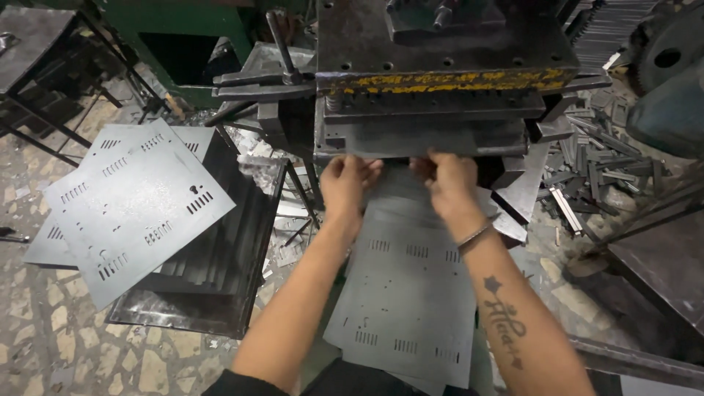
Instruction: Manually aligning and punching holes into metal plates using an industrial stamping press.
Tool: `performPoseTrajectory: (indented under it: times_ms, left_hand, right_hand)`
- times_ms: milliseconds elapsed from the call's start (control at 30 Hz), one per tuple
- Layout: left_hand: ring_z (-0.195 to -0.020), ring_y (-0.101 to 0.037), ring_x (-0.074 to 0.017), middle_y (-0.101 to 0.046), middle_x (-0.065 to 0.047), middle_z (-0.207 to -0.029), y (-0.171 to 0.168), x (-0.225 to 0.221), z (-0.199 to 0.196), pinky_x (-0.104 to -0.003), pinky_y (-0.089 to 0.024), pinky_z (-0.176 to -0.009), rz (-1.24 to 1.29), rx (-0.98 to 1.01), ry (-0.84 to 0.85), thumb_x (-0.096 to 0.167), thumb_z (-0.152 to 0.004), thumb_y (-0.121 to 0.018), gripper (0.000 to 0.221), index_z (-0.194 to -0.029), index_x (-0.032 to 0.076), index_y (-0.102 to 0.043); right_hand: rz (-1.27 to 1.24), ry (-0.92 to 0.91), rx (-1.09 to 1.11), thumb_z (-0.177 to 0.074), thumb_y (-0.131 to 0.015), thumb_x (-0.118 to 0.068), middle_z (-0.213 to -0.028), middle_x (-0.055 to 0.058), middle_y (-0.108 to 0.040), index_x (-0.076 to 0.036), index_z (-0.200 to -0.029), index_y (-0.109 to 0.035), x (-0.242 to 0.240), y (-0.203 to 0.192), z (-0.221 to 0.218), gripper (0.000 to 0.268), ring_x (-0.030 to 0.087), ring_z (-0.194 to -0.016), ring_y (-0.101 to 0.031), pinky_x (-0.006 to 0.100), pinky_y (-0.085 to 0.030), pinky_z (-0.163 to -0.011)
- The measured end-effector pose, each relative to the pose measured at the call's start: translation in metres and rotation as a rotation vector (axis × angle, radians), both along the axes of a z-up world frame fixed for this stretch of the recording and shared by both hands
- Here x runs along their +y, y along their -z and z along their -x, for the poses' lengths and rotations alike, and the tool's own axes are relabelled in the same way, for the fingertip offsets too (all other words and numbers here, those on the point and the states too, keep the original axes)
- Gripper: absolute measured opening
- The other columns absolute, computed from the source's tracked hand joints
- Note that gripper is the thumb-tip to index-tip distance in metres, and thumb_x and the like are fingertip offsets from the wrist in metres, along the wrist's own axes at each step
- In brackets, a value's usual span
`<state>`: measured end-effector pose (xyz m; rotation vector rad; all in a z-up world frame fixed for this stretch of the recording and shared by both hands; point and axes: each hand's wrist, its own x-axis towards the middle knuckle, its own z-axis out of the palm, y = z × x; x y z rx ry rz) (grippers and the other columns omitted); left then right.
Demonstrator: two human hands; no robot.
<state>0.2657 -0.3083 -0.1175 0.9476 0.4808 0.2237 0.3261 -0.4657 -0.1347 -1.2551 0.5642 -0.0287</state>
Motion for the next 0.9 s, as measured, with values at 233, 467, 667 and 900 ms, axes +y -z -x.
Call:
performPoseTrajectory:
  times_ms: [233,467,667,900]
  left_hand:
    - [-0.091,-0.077,-0.0367,-0.071,-0.032,-0.097,0.007,0.013,-0.004,-0.045,-0.065,-0.083,0.013,0.012,0.027,0.008,-0.097,-0.054,0.021,-0.107,-0.009,-0.060]
    - [-0.090,-0.077,-0.0364,-0.071,-0.031,-0.095,0.000,0.010,-0.001,-0.045,-0.065,-0.084,-0.018,0.019,0.006,0.008,-0.095,-0.055,0.023,-0.109,-0.010,-0.059]
    - [-0.089,-0.077,-0.0376,-0.071,-0.032,-0.094,0.000,0.011,-0.002,-0.047,-0.064,-0.083,-0.009,0.014,0.007,0.008,-0.095,-0.055,0.024,-0.109,-0.011,-0.060]
    - [-0.097,-0.076,-0.0407,-0.066,-0.037,-0.115,-0.004,0.018,-0.008,-0.049,-0.063,-0.087,0.039,0.076,0.102,0.018,-0.096,-0.056,0.057,-0.143,-0.010,-0.040]
  right_hand:
    - [-0.247,0.012,-0.069,-0.093,-0.065,-0.001,-0.085,0.020,-0.065,0.007,-0.111,-0.051,0.002,-0.004,0.005,0.024,0.034,-0.072,-0.076,0.039,-0.063,-0.066]
    - [-0.205,-0.045,-0.039,-0.094,-0.064,-0.004,-0.086,0.019,-0.063,0.008,-0.108,-0.057,0.001,-0.010,0.008,0.020,0.034,-0.075,-0.077,0.041,-0.064,-0.069]
    - [-0.241,-0.051,-0.038,-0.094,-0.063,-0.003,-0.089,0.019,-0.060,0.006,-0.107,-0.060,-0.001,-0.009,0.009,0.016,0.037,-0.081,-0.077,0.042,-0.065,-0.073]
    - [-0.331,-0.050,-0.041,-0.094,-0.065,-0.004,-0.092,0.022,-0.064,0.005,-0.106,-0.062,-0.007,0.013,-0.002,0.015,0.039,-0.081,-0.076,0.045,-0.065,-0.076]
